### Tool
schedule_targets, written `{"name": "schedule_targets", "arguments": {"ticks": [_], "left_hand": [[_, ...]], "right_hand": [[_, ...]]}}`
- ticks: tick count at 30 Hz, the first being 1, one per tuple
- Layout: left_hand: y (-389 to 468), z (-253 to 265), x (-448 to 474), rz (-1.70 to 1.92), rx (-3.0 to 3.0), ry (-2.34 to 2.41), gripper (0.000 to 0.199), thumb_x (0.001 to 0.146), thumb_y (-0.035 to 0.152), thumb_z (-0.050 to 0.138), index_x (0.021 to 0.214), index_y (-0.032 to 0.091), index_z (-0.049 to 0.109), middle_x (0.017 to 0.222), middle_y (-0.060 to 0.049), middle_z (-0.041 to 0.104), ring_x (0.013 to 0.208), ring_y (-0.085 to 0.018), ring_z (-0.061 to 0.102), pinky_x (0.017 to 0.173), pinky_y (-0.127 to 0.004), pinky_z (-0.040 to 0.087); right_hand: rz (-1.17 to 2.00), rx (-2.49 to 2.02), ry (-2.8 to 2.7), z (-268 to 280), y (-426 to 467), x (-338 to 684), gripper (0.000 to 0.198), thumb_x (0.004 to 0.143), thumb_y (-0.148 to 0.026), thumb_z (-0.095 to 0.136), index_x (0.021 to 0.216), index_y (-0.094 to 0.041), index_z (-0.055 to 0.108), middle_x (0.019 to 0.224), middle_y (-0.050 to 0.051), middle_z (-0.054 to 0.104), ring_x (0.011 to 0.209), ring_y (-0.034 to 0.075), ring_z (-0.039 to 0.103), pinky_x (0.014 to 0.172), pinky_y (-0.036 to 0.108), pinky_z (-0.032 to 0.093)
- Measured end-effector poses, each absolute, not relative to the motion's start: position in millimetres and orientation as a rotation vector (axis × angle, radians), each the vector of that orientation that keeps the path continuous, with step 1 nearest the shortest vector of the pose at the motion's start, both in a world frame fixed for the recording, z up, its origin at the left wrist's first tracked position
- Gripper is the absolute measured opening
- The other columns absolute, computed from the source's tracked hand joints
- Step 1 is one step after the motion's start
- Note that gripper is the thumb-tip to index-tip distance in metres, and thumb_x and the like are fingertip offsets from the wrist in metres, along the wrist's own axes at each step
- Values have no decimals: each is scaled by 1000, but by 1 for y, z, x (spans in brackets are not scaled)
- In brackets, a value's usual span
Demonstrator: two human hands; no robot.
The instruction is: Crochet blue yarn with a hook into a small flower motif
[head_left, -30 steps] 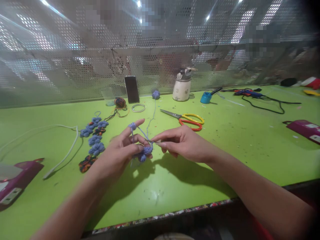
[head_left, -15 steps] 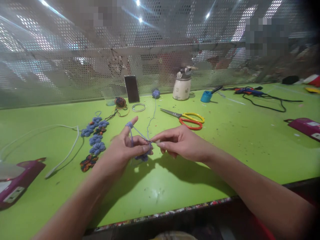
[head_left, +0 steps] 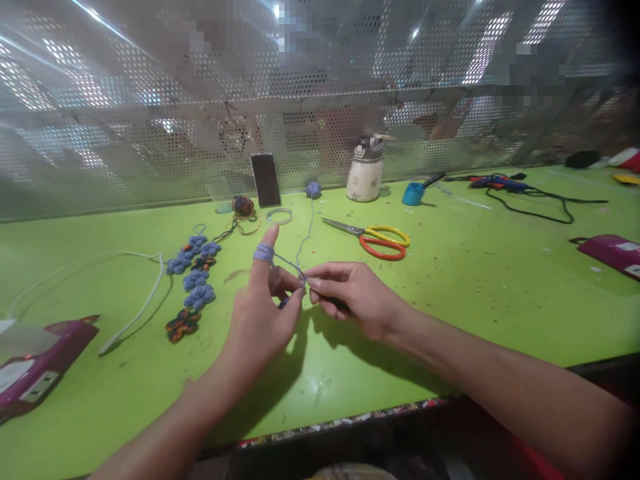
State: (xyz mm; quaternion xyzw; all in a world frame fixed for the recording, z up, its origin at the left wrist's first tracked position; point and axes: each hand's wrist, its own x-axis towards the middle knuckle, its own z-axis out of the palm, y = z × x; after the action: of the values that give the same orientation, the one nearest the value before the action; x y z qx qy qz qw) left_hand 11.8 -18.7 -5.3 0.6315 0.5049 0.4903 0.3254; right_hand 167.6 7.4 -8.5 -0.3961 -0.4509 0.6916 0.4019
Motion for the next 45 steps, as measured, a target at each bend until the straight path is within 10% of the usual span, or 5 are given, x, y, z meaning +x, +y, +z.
{"name": "schedule_targets", "arguments": {"ticks": [9,19,27,38,45], "left_hand": [[-10,9,-4,1176,1033,924,104,65,3,79,151,9,21,66,3,69,63,-12,62,65,-23,46],[-10,18,-19,1211,948,822,93,67,1,76,147,14,31,69,0,68,62,-11,59,57,-19,45],[-11,8,-12,1091,1154,947,67,71,9,77,133,13,54,72,1,64,67,-11,57,61,-22,47],[-13,6,-1,1085,1416,990,118,71,7,75,156,30,-3,63,6,64,62,-14,58,59,-25,46],[-9,8,-6,1009,1118,915,107,72,11,77,155,23,10,72,1,66,62,-11,55,58,-23,42]], "right_hand": [[1554,-768,-1283,-13,0,170,22,79,-25,73,97,-13,70,65,-2,63,43,5,48,40,19,36],[450,-523,-2072,4,15,199,17,88,-8,59,95,-11,74,78,8,73,68,13,63,61,25,48],[1288,-740,-1756,2,8,191,16,83,-18,66,95,-10,73,61,-1,61,44,6,47,42,20,37],[1651,-835,-1522,-3,7,178,28,83,-14,63,110,-13,71,57,-6,56,42,5,46,43,19,36],[1474,-905,-1524,-2,9,182,32,80,-23,68,110,-12,73,61,-4,57,44,5,46,44,21,35]]}}
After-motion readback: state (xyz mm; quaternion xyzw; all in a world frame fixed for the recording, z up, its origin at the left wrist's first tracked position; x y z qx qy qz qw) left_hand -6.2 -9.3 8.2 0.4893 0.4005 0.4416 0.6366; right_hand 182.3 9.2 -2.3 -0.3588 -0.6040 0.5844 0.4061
